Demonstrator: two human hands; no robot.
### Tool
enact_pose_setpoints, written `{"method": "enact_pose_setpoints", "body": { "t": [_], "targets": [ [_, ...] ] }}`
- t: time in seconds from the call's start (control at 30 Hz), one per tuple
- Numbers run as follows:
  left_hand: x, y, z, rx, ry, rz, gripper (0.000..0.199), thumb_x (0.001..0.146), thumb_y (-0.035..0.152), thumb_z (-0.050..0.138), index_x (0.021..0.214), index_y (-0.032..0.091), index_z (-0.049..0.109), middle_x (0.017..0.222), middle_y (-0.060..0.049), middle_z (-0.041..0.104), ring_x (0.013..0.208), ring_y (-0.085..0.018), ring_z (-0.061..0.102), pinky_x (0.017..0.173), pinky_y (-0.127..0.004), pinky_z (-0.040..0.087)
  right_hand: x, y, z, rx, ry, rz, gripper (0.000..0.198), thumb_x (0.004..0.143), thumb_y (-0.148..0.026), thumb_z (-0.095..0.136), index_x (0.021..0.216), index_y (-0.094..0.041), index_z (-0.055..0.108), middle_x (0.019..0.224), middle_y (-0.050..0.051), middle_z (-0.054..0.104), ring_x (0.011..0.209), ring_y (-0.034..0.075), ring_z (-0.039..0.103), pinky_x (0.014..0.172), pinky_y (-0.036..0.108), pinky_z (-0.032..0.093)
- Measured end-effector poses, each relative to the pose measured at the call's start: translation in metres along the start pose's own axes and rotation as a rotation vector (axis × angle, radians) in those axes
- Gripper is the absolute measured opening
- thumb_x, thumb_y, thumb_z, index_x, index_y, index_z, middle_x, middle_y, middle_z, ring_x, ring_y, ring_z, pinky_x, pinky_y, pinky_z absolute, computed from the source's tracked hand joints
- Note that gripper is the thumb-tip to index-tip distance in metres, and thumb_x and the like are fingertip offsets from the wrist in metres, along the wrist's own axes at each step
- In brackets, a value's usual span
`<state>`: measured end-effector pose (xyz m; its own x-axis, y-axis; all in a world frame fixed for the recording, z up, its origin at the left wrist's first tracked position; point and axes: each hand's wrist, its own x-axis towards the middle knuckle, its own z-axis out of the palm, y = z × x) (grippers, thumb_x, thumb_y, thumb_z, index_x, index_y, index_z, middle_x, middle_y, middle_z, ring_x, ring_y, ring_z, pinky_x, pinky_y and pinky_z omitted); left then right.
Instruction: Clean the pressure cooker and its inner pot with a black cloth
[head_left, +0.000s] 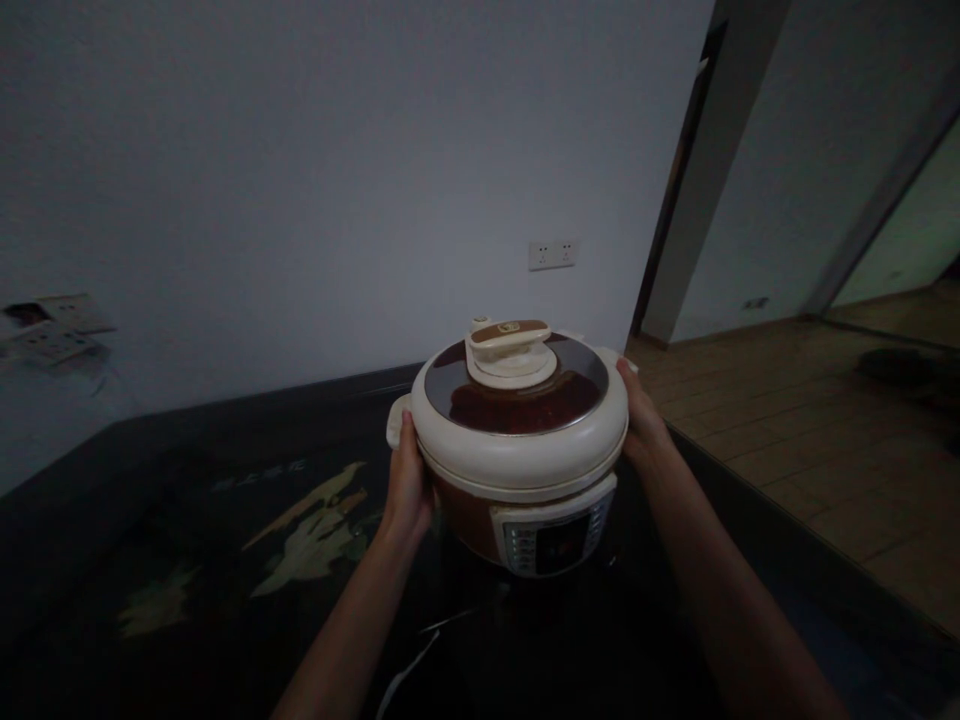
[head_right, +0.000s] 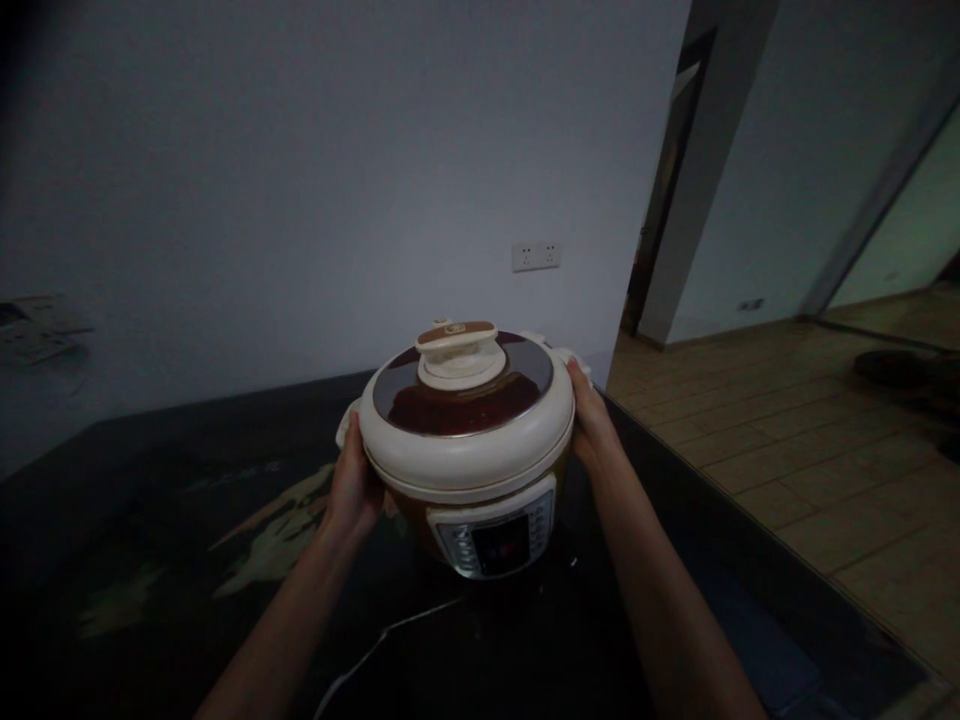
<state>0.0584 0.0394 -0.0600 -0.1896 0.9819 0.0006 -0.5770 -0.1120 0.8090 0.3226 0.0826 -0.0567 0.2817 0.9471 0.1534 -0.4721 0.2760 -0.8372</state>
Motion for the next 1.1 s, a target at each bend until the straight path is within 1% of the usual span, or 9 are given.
{"method": "enact_pose_setpoints", "body": {
  "t": [0.3, 0.47, 0.57, 0.7, 0.77, 0.87, 0.97, 1.03, 1.1],
  "targets": [
    [-0.002, 0.002, 0.0, 0.038, 0.0, -0.008, 0.041, 0.092, 0.05, 0.053, 0.119, 0.022, 0.067, 0.119, -0.007, 0.071, 0.117, -0.024, 0.063, 0.103, -0.037, 0.049, 0.001, -0.001, 0.002, -0.002, -0.009, -0.023, 0.045, 0.068, -0.06, 0.073, 0.097, -0.025, 0.067, 0.102, 0.005, 0.075, 0.122, 0.03, 0.058, 0.104, 0.047, 0.048],
    [-0.002, 0.004, 0.0, 0.033, 0.007, -0.002, 0.039, 0.092, 0.048, 0.053, 0.117, 0.021, 0.067, 0.117, -0.007, 0.072, 0.119, -0.023, 0.062, 0.103, -0.035, 0.049, 0.003, 0.004, 0.001, 0.003, 0.049, -0.017, 0.045, 0.066, -0.058, 0.075, 0.097, -0.026, 0.067, 0.105, 0.003, 0.074, 0.118, 0.03, 0.061, 0.103, 0.048, 0.049],
    [-0.002, 0.005, 0.0, 0.029, 0.013, 0.007, 0.037, 0.092, 0.046, 0.054, 0.116, 0.022, 0.067, 0.115, -0.006, 0.073, 0.12, -0.022, 0.061, 0.104, -0.034, 0.048, 0.004, 0.005, -0.001, 0.013, 0.043, -0.012, 0.046, 0.066, -0.057, 0.075, 0.099, -0.026, 0.068, 0.108, 0.003, 0.074, 0.117, 0.029, 0.061, 0.104, 0.046, 0.048],
    [-0.001, 0.003, 0.0, 0.033, -0.011, 0.023, 0.038, 0.091, 0.048, 0.055, 0.116, 0.022, 0.068, 0.116, -0.006, 0.073, 0.121, -0.023, 0.061, 0.105, -0.035, 0.047, 0.003, 0.003, -0.003, 0.0, -0.013, 0.016, 0.048, 0.067, -0.06, 0.074, 0.1, -0.025, 0.069, 0.109, 0.004, 0.074, 0.119, 0.029, 0.06, 0.104, 0.046, 0.048],
    [0.0, 0.002, -0.001, 0.031, -0.024, 0.032, 0.039, 0.09, 0.049, 0.056, 0.117, 0.023, 0.068, 0.12, -0.006, 0.071, 0.12, -0.024, 0.061, 0.105, -0.036, 0.047, 0.003, 0.002, -0.004, 0.0, -0.036, -0.004, 0.049, 0.067, -0.062, 0.074, 0.1, -0.026, 0.069, 0.108, 0.004, 0.074, 0.119, 0.029, 0.06, 0.104, 0.046, 0.048],
    [0.002, -0.001, -0.002, 0.013, -0.038, 0.03, 0.039, 0.089, 0.051, 0.057, 0.115, 0.023, 0.069, 0.124, -0.005, 0.069, 0.12, -0.024, 0.061, 0.104, -0.036, 0.047, 0.005, 0.004, -0.004, -0.017, -0.024, -0.037, 0.05, 0.068, -0.064, 0.072, 0.1, -0.027, 0.069, 0.108, 0.003, 0.074, 0.118, 0.028, 0.061, 0.103, 0.046, 0.048],
    [0.005, -0.004, -0.001, -0.004, -0.043, 0.02, 0.037, 0.089, 0.049, 0.059, 0.113, 0.023, 0.068, 0.125, -0.005, 0.069, 0.122, -0.022, 0.06, 0.105, -0.034, 0.046, 0.009, 0.006, -0.006, -0.054, -0.02, -0.032, 0.053, 0.069, -0.07, 0.068, 0.098, -0.026, 0.069, 0.106, 0.004, 0.074, 0.116, 0.028, 0.063, 0.102, 0.045, 0.048],
    [0.008, -0.005, 0.0, -0.008, -0.053, 0.04, 0.037, 0.088, 0.047, 0.06, 0.114, 0.022, 0.067, 0.125, -0.005, 0.069, 0.122, -0.023, 0.059, 0.106, -0.034, 0.045, 0.011, 0.005, -0.009, -0.066, -0.047, -0.048, 0.055, 0.07, -0.073, 0.065, 0.098, -0.025, 0.069, 0.105, 0.005, 0.074, 0.116, 0.027, 0.062, 0.101, 0.045, 0.049],
    [0.011, -0.005, -0.001, 0.003, -0.073, 0.09, 0.037, 0.088, 0.046, 0.06, 0.115, 0.021, 0.066, 0.124, -0.006, 0.069, 0.123, -0.023, 0.059, 0.106, -0.035, 0.044, 0.01, 0.001, -0.015, -0.073, -0.033, -0.073, 0.054, 0.072, -0.073, 0.063, 0.096, -0.025, 0.068, 0.104, 0.005, 0.074, 0.115, 0.027, 0.063, 0.098, 0.046, 0.049]
  ]
}}
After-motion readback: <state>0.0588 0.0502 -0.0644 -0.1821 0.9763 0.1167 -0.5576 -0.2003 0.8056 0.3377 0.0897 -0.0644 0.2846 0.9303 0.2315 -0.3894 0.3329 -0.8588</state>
